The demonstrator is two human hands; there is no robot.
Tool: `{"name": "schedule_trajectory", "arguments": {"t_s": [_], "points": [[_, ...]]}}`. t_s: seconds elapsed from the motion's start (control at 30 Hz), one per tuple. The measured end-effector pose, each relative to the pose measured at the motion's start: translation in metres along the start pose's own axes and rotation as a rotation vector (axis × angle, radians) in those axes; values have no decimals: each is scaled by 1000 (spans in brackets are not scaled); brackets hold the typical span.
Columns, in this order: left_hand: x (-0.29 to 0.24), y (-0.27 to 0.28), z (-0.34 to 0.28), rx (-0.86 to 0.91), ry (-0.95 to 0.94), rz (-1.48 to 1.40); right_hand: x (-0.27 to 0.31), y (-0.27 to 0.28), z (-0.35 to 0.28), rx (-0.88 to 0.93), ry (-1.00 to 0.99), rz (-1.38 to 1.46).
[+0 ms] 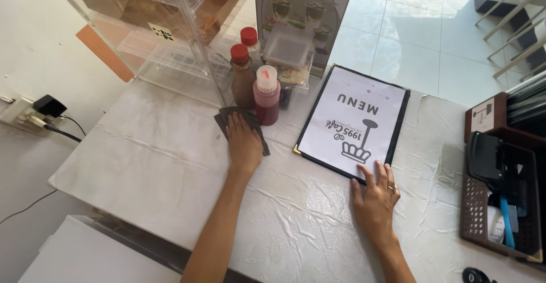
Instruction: The recorder organizes items in a pastry display, wipes down a service counter with a cloth, and checks an electrical plug.
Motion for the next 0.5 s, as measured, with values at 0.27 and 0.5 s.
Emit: {"name": "schedule_trajectory", "arguments": {"t_s": [0.27,0.5], "points": [[-79,15,-52,259,-239,-200,-14,14,23,-36,11,133],[-82,7,-41,214,-264,-99,-18,20,26,-32,15,192]]}}
Point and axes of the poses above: each hand's wrist, its own z-axis towards the middle knuckle, its own y-axis out of the back of the hand, x = y × z, the point moved 3 cm from there along z, towards the middle knuckle, and after that the axes turned 6 degrees about -x, right-handed, at the moved point
